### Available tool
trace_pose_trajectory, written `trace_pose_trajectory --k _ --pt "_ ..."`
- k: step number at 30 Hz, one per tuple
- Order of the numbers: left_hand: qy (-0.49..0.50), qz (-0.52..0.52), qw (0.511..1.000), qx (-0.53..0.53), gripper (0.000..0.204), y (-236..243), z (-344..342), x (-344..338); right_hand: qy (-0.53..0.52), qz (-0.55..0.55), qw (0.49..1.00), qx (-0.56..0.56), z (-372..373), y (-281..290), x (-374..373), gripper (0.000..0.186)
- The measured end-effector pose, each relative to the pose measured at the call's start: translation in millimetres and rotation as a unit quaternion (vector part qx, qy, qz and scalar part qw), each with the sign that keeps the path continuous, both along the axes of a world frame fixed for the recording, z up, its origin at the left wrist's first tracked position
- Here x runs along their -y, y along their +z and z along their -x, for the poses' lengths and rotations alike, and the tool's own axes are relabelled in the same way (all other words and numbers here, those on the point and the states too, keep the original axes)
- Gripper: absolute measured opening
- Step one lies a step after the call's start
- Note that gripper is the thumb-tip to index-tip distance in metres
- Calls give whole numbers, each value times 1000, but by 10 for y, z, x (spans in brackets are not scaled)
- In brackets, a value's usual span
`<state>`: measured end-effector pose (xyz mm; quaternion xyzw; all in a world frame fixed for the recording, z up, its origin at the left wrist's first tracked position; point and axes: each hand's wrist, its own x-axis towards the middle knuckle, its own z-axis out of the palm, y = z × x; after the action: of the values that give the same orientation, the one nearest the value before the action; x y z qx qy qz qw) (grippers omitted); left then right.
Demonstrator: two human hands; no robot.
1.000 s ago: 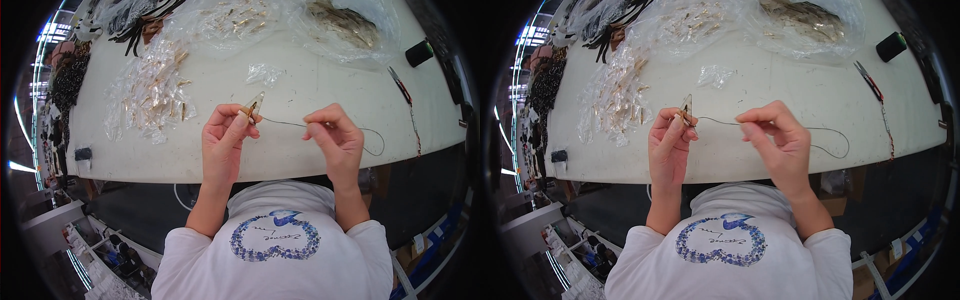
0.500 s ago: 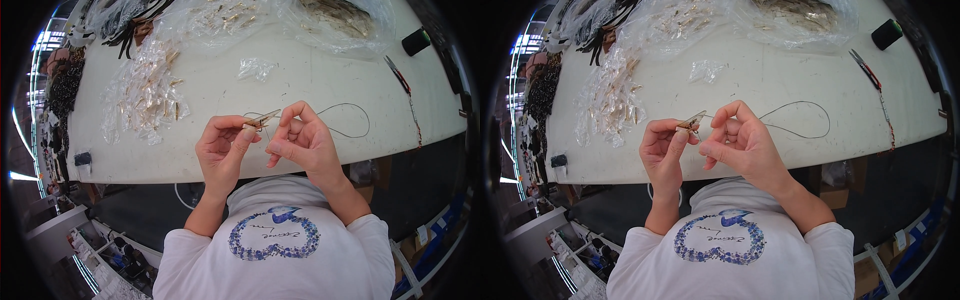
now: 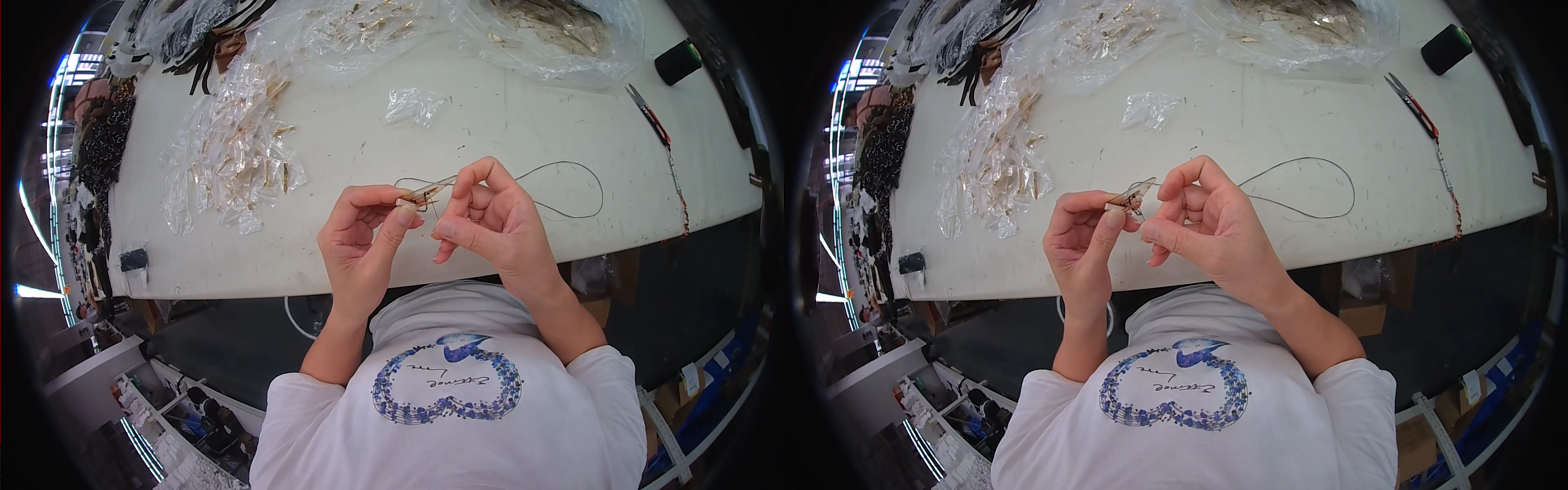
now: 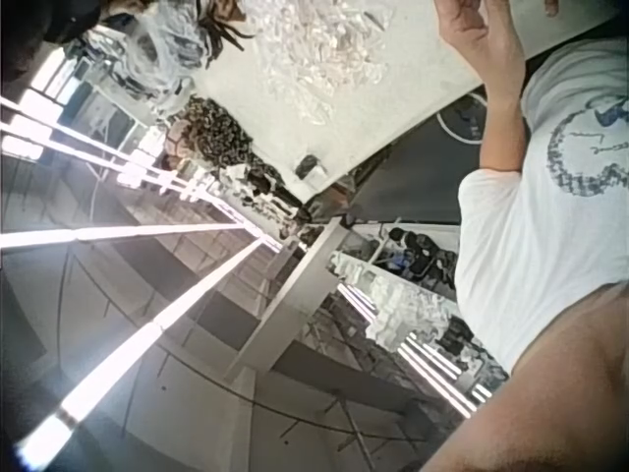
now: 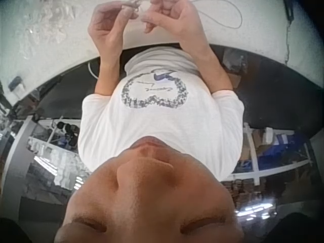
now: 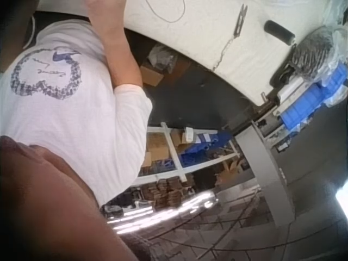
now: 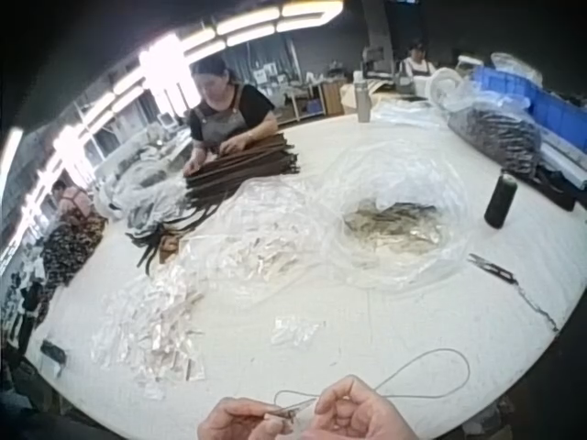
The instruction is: Assembling small leather and metal accessory parts using a needle and thread.
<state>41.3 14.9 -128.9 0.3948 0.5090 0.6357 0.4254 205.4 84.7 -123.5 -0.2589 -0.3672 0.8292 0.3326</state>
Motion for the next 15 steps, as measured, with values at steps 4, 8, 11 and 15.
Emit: trace_pose_trajectory --k 4,8,11,15 --pt "-7 5 1000 -11 17 1 15 5 -2 -4 1000 1 -4 3 13 27" --pt "-6 4 1000 -11 17 -5 7 5 -2 1 1000 2 -2 -7 6 26" --pt "-5 10 1000 -19 17 -13 13 3 3 3 1000 0 3 -16 5 26" --pt "-5 15 1000 -28 17 -7 -10 36 5 9 1000 7 -22 -13 28 25"
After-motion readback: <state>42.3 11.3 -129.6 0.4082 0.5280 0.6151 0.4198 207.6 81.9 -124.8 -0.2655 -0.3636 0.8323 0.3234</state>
